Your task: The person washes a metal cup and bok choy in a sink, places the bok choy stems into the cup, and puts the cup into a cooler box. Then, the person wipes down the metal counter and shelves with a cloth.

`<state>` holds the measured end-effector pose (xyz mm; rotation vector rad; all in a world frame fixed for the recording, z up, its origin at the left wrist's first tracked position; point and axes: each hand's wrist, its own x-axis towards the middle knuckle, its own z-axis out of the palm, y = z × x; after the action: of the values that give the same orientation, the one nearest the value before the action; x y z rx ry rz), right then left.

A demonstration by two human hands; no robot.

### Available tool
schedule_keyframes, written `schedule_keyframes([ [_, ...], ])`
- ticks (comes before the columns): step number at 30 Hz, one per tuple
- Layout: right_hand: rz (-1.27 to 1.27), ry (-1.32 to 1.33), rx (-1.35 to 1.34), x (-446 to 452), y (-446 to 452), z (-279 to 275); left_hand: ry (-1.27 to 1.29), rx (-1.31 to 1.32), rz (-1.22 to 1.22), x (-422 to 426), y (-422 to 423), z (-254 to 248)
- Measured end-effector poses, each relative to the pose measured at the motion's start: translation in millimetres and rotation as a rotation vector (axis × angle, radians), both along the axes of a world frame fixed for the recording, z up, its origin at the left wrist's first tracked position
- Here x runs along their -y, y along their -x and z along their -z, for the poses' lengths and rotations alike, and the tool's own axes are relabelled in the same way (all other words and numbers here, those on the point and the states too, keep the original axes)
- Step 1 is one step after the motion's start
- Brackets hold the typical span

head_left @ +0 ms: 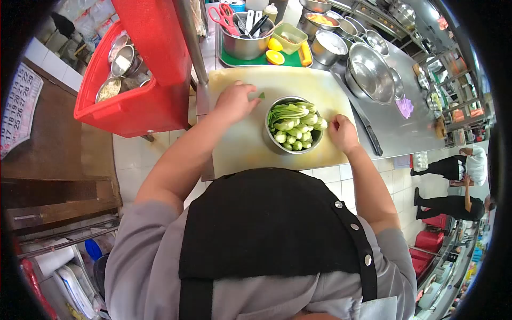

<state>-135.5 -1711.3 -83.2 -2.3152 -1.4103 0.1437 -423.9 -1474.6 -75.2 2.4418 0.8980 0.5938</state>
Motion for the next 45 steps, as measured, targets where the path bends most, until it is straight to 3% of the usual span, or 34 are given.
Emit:
schedule_keyframes([
  [3,0.048,0.055,-0.088,-3.8,4.2,-11.6,-0.035,0.017,0.027,-7.6,-20.6,19.8],
  [6,0.136,-0.057,-0.256,-8.8,-5.7,-16.2,0.004,-0.152,0.077,-25.5,-42.9,21.6],
  [8,0.177,-0.219,-0.452,-22.0,1.3,-40.2,0.168,0.090,0.088,-26.5,-60.9,17.0],
  [9,0.078,-0.306,-0.554,-31.0,1.2,-47.6,0.368,0.201,0.143,-23.1,-68.3,-4.6],
  [10,-0.082,-0.309,-0.608,-42.9,-8.6,-48.4,0.390,0.287,0.190,-23.6,-80.3,-15.8],
  [12,-0.078,-0.289,-0.402,-51.4,28.1,-111.9,0.756,0.270,0.237,0.9,-95.4,-74.8],
  [13,-0.147,-0.363,-0.283,-57.4,30.0,-117.0,0.863,0.316,0.313,8.3,-105.3,-88.2],
  [16,-0.167,-0.343,-0.258,-60.5,43.0,-145.1,1.194,0.473,0.420,25.2,-122.8,-104.6],
  [20,-0.121,-0.509,-0.124,-60.1,46.4,-135.5,1.386,0.457,0.405,27.8,-125.6,-110.4],
  [22,-0.145,-0.540,-0.019,-60.5,43.4,-128.8,1.389,0.438,0.377,33.4,-126.4,-113.8],
  [28,-0.192,-0.320,-0.198,-53.2,8.6,-111.8,1.210,0.469,0.209,15.9,-109.6,-94.4],
  [32,0.419,-0.303,-0.275,-25.8,-67.3,-87.0,1.023,0.561,0.050,12.4,-72.7,-98.8],
  [37,0.483,-0.125,-0.224,-16.7,-120.9,-60.1,0.946,0.550,0.035,1.5,-63.8,-104.2],
  [40,0.465,-0.024,-0.334,-24.1,-134.1,-48.5,0.938,0.534,0.060,-0.5,-75.3,-107.4],
  [45,0.566,-0.249,-0.252,-11.0,-135.4,-26.0,1.003,0.515,0.064,1.6,-108.7,-119.9],
])
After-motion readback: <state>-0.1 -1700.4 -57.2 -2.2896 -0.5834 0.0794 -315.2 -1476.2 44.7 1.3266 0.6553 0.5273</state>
